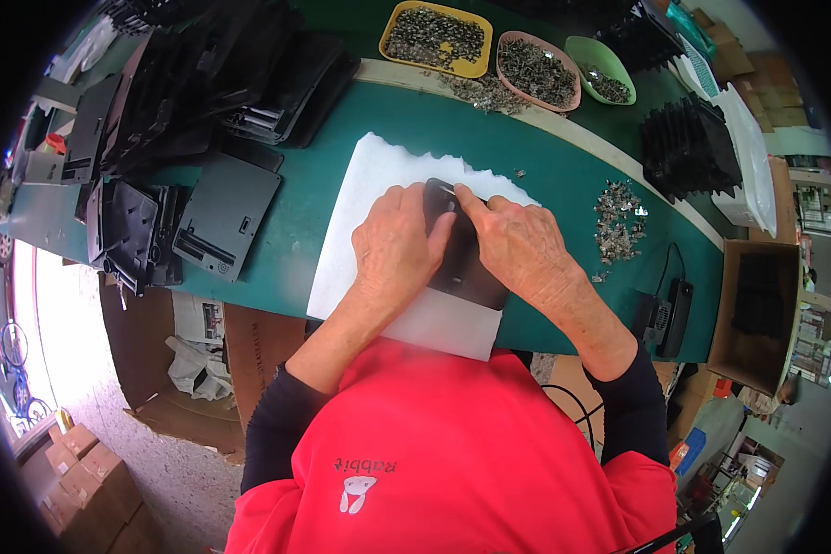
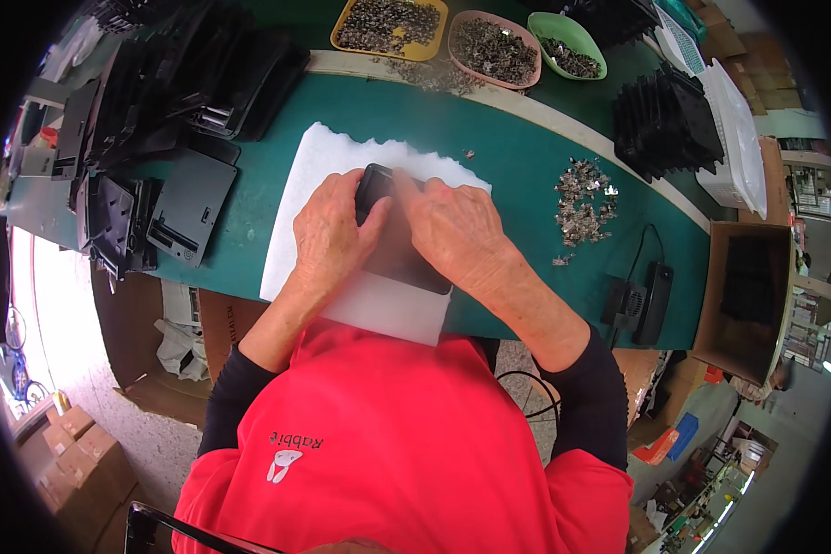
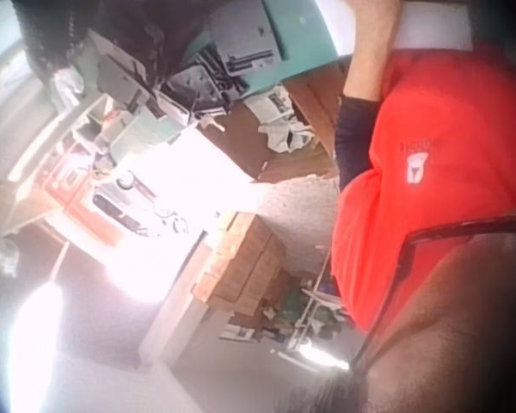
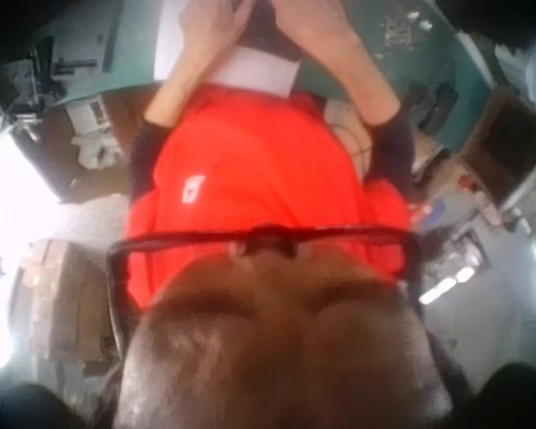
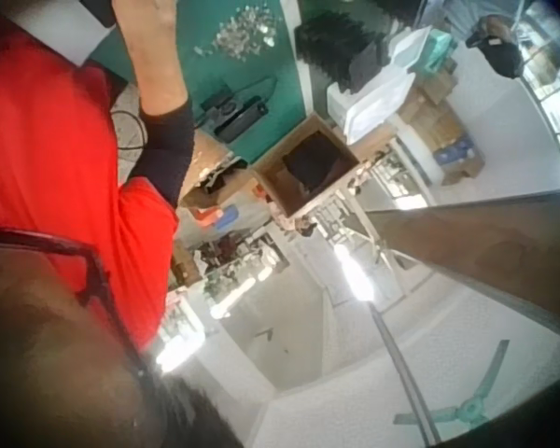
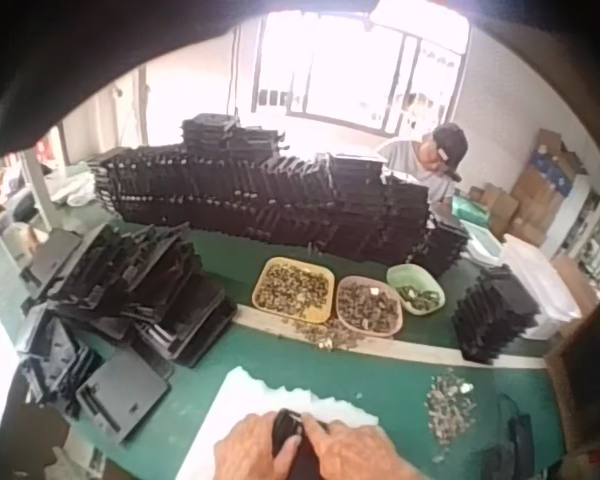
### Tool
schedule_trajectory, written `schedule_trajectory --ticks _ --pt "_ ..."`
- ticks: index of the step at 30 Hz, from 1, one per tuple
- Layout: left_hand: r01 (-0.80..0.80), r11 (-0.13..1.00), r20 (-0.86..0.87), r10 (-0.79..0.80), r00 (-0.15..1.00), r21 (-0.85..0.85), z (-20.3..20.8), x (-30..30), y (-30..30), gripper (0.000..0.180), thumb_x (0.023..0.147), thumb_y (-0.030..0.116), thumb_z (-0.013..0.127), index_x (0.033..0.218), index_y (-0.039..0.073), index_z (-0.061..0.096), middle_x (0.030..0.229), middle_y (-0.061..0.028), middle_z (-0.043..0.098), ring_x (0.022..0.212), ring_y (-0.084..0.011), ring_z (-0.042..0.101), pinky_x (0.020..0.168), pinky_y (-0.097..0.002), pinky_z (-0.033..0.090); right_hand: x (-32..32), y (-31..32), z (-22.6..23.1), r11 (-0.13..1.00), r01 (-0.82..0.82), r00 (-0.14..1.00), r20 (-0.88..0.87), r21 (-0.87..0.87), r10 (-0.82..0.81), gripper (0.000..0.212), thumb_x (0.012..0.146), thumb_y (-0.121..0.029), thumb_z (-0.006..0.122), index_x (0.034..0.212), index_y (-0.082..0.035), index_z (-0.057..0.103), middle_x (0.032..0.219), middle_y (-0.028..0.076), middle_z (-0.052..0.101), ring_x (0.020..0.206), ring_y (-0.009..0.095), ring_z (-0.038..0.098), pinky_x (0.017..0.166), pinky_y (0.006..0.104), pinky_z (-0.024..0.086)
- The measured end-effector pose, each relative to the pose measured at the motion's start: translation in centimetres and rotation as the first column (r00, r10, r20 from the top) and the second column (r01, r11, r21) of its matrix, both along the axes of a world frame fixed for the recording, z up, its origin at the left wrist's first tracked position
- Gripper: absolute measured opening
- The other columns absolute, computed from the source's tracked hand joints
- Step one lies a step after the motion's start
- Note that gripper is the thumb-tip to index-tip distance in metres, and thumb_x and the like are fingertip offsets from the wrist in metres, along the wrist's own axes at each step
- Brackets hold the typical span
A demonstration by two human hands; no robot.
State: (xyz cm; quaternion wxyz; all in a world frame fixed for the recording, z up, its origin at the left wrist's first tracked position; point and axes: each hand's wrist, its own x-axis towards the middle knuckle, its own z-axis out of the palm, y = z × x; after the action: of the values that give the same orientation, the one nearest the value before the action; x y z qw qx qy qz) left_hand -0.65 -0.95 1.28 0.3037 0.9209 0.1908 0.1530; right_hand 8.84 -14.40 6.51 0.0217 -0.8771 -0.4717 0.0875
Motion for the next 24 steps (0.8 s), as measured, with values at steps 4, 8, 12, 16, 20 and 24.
schedule_trajectory --ticks 4,8,12,16,20,24 --pt "0.009 1.000 0.021 -0.009 1.000 -0.005 -0.2 0.0 0.1 0.042 0.083 0.026 0.073 0.114 0.000 0.062 0.094 -0.0120 0.064 0.083 -0.0311 0.065 0.069 -0.0408 0.052 -0.1 0.7 0.4 0.998 0.021 0.999 -0.023 -0.060 -0.022 0.046 0.084 -0.003 0.055 0.130 -0.005 0.060 0.084 0.019 0.069 0.073 0.035 0.069 0.068 0.0438 0.056" --pt "0.013 0.998 -0.018 -0.014 1.000 -0.059 0.1 0.0 -0.1 0.041 0.083 0.026 0.072 0.114 0.000 0.062 0.092 -0.0130 0.064 0.081 -0.0321 0.065 0.067 -0.0415 0.052 -0.1 1.1 1.3 0.994 0.009 0.999 -0.030 -0.109 -0.013 0.048 0.082 -0.003 0.056 0.130 -0.005 0.060 0.078 0.018 0.069 0.070 0.034 0.069 0.065 0.0432 0.056" --pt "0.019 0.995 -0.125 -0.031 0.992 -0.101 0.7 0.0 -0.3 0.037 0.085 0.025 0.070 0.112 0.000 0.061 0.089 -0.0142 0.062 0.079 -0.0336 0.064 0.067 -0.0427 0.052 -0.6 1.3 1.2 0.991 0.014 1.000 0.012 -0.136 -0.013 0.050 0.082 -0.005 0.057 0.132 -0.006 0.059 0.074 0.016 0.069 0.068 0.031 0.069 0.062 0.0427 0.055" --pt "0.058 0.988 -0.023 -0.062 0.998 -0.141 -0.4 -0.1 0.1 0.033 0.085 0.019 0.070 0.109 -0.002 0.061 0.085 -0.0159 0.061 0.078 -0.0345 0.063 0.067 -0.0435 0.050 -1.8 1.9 0.9 0.982 0.067 0.996 0.070 -0.177 -0.055 0.050 0.082 -0.006 0.058 0.131 -0.002 0.059 0.071 0.016 0.069 0.066 0.030 0.070 0.060 0.0418 0.055" --pt "0.099 0.973 0.044 -0.091 0.995 -0.207 -0.5 -0.3 0.4 0.032 0.084 0.013 0.071 0.109 -0.004 0.062 0.081 -0.0163 0.061 0.074 -0.0335 0.061 0.066 -0.0436 0.048 -3.3 2.7 0.7 0.975 0.138 0.989 0.080 -0.176 -0.126 0.050 0.083 -0.008 0.059 0.132 0.004 0.055 0.072 0.017 0.068 0.064 0.032 0.070 0.059 0.0410 0.056" --pt "0.092 0.969 0.071 -0.078 0.994 -0.230 -0.7 -0.3 0.3 0.033 0.082 0.010 0.071 0.110 -0.005 0.062 0.079 -0.0154 0.061 0.072 -0.0316 0.060 0.064 -0.0429 0.048 -4.3 2.7 0.0 0.968 0.192 0.980 0.087 -0.158 -0.180 0.053 0.085 -0.008 0.059 0.135 0.006 0.051 0.073 0.018 0.067 0.063 0.033 0.070 0.059 0.0408 0.057"
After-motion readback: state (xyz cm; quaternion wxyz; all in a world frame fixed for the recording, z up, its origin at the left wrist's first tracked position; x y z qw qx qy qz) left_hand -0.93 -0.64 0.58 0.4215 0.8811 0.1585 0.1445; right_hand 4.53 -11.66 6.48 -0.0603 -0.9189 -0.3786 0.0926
